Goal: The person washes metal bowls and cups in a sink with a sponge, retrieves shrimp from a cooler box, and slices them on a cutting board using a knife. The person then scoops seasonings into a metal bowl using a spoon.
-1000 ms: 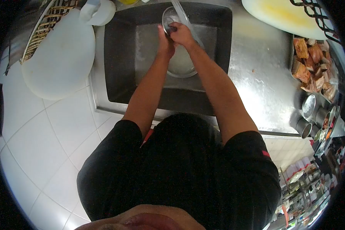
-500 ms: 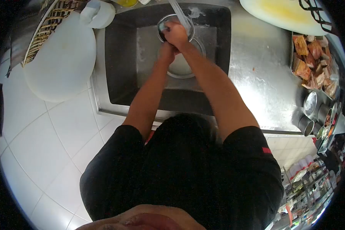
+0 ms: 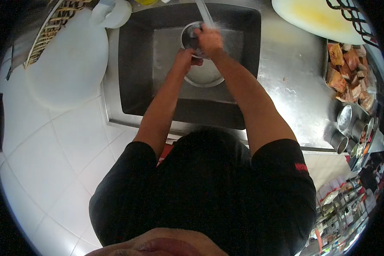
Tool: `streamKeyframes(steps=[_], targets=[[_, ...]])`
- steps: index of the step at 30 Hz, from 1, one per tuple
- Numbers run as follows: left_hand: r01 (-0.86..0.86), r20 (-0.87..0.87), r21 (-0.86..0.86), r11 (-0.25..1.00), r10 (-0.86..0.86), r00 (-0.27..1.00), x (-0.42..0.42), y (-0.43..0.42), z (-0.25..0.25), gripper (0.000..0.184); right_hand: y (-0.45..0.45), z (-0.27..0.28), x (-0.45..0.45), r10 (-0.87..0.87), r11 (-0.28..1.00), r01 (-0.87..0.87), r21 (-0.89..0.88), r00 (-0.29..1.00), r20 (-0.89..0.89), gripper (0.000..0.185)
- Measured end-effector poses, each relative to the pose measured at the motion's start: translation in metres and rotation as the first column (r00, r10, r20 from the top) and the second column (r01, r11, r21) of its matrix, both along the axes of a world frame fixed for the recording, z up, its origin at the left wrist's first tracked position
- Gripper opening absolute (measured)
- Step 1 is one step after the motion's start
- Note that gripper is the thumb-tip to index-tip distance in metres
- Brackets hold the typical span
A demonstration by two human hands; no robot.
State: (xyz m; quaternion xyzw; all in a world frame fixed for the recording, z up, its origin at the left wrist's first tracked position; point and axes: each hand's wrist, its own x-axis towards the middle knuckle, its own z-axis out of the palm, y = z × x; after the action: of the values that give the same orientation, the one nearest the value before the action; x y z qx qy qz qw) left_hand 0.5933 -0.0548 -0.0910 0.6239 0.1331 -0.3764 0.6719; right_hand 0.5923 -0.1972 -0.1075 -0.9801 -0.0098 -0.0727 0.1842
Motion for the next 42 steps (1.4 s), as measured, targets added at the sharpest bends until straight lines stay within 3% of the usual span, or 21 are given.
streamKeyframes(steps=[2,5,7,8,9,11,14,16,17,18,21,24,27,30,34,35,36,38,39,40,42], targets=[[-0.007,0.076,0.073,0.997,0.001,0.997,0.001,0.004,0.003,0.037,-0.001,-0.003,-0.003,-0.055,0.993,0.041,-0.112,0.991,-0.121,0.04],[-0.031,0.135,0.218,0.975,0.002,0.991,0.001,0.012,-0.007,0.041,0.016,-0.016,-0.011,-0.055,0.997,0.01,-0.073,0.749,-0.661,0.044],[-0.034,0.073,0.287,0.957,0.013,0.997,-0.01,0.035,-0.02,0.045,0.006,-0.031,-0.025,0.247,0.958,-0.086,0.274,0.734,-0.633,0.044],[-0.075,0.083,0.241,0.968,0.056,0.995,-0.012,0.048,-0.023,0.044,0.003,-0.024,-0.038,0.179,0.837,0.257,0.483,0.705,-0.686,0.04],[-0.117,0.096,0.197,0.973,0.1,0.99,-0.015,0.06,-0.024,0.045,0.003,-0.012,-0.054,0.144,0.574,0.563,0.594,0.645,-0.75,0.037],[-0.186,0.108,0.167,0.968,0.169,0.98,-0.018,0.084,-0.031,0.045,0.006,-0.019,-0.063,0.045,0.433,0.744,0.508,0.545,-0.837,0.03],[-0.229,0.119,0.21,0.951,0.207,0.971,-0.017,0.113,-0.052,0.046,0.025,-0.029,-0.046,0.077,0.289,0.79,0.54,0.543,-0.836,0.025],[-0.213,0.13,0.251,0.944,0.185,0.974,-0.021,0.123,-0.049,0.047,0.052,-0.003,-0.009,0.101,0.088,0.746,0.661,0.653,-0.751,0.025],[-0.231,0.142,0.279,0.932,0.198,0.97,-0.023,0.124,-0.043,0.048,0.065,0.012,0.022,0.113,0.1,0.677,0.729,0.72,-0.684,0.028],[-0.249,0.155,0.307,0.919,0.21,0.965,-0.025,0.124,-0.037,0.048,0.078,0.046,0.048,0.186,-0.107,0.536,0.838,0.838,-0.513,0.031],[-0.305,0.131,0.325,0.895,0.277,0.952,-0.027,0.133,-0.061,0.049,0.104,0.179,0.092,-0.01,0.0,0.375,0.927,0.927,-0.375,0.045],[-0.347,0.2,0.313,0.884,0.295,0.934,-0.028,0.132,-0.05,0.049,0.072,0.171,0.101,-0.082,-0.085,0.43,0.899,0.896,-0.437,0.044],[-0.316,0.198,0.305,0.898,0.265,0.944,-0.024,0.121,-0.023,0.05,0.005,0.103,0.073,-0.007,-0.542,0.401,0.738,0.876,-0.482,0.039],[-0.215,0.174,0.316,0.924,0.166,0.971,-0.018,0.107,-0.035,0.054,-0.05,0.071,0.034,0.059,-0.633,0.335,0.698,0.92,-0.388,0.038],[-0.032,0.187,0.329,0.944,-0.031,0.982,-0.005,0.064,-0.047,0.059,-0.059,0.078,0.031,0.126,-0.178,0.506,0.844,0.862,-0.491,0.034],[0.028,0.225,0.237,0.971,-0.083,0.971,-0.007,0.051,-0.042,0.057,-0.056,0.095,0.023,0.103,-0.091,0.44,0.893,0.897,-0.431,0.036],[0.098,0.263,0.141,0.985,-0.132,0.956,-0.005,0.043,-0.033,0.056,-0.063,0.076,0.032,0.136,0.121,0.419,0.9,0.891,-0.433,0.032],[0.26,0.113,0.198,0.945,-0.286,0.952,0.023,0.01,-0.052,0.057,-0.065,0.109,0.008,-0.002,0.334,0.434,0.837,0.888,-0.46,0.03],[0.226,0.165,0.223,0.948,-0.265,0.95,0.017,-0.019,-0.026,0.055,-0.077,0.109,-0.002,-0.09,0.587,0.326,0.741,0.936,-0.34,0.029],[0.166,0.221,0.248,0.954,-0.222,0.95,0.011,-0.033,0.011,0.054,-0.088,0.114,-0.021,-0.167,0.696,0.3,0.652,0.951,-0.259,0.03],[0.166,0.297,0.347,0.923,-0.276,0.914,0.01,-0.049,0.034,0.054,-0.104,0.13,-0.072,-0.356,0.767,0.369,0.525,0.925,-0.131,0.033]])
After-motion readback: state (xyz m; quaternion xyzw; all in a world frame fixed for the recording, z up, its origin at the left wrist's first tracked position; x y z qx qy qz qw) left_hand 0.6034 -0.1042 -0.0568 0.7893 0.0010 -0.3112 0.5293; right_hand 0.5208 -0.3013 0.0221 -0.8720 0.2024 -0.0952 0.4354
